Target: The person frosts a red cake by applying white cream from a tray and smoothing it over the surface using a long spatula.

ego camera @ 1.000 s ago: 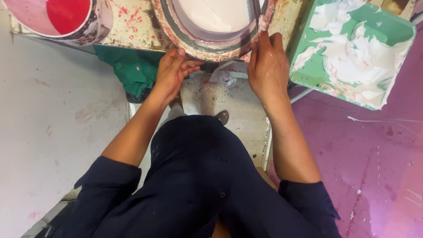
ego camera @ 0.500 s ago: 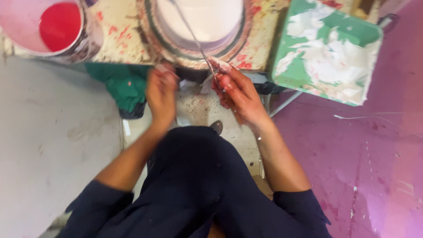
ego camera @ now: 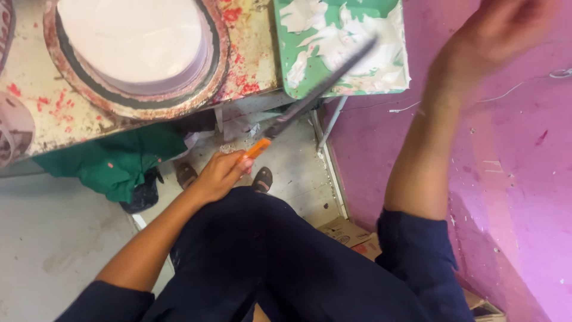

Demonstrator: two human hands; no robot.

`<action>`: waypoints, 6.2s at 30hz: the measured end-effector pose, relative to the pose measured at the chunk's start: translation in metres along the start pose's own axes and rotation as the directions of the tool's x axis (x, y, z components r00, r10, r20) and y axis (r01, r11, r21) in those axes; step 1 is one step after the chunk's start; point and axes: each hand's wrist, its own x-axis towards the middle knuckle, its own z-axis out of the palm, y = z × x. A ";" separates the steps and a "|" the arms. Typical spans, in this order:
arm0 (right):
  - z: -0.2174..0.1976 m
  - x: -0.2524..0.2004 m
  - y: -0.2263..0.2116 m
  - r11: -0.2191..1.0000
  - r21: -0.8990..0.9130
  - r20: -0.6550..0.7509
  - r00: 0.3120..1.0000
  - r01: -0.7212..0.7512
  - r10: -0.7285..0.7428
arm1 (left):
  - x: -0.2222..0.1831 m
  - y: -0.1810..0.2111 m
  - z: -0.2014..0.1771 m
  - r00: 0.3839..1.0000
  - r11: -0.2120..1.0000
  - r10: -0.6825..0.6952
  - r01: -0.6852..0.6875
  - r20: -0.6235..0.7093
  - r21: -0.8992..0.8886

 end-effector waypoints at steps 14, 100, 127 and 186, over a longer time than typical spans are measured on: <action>0.180 -0.193 -0.070 0.633 0.460 0.434 0.780 -0.623 0.451 | 0.040 -0.041 0.005 0.895 0.974 -0.116 0.017 -0.431 -0.225; 0.196 -0.107 -0.105 0.874 -0.348 0.669 0.743 0.340 -0.023 | -0.049 -0.110 -0.099 0.553 0.512 -0.551 -0.368 -0.626 -0.776; 0.239 -0.136 -0.151 0.805 -0.441 0.688 0.726 0.397 0.019 | -0.046 -0.092 -0.093 0.550 0.578 -0.516 -0.343 -0.657 -0.740; 0.227 -0.141 -0.136 0.754 -0.611 0.538 0.826 0.243 0.170 | -0.044 -0.077 -0.077 0.664 0.599 -0.543 -0.123 -0.514 -0.791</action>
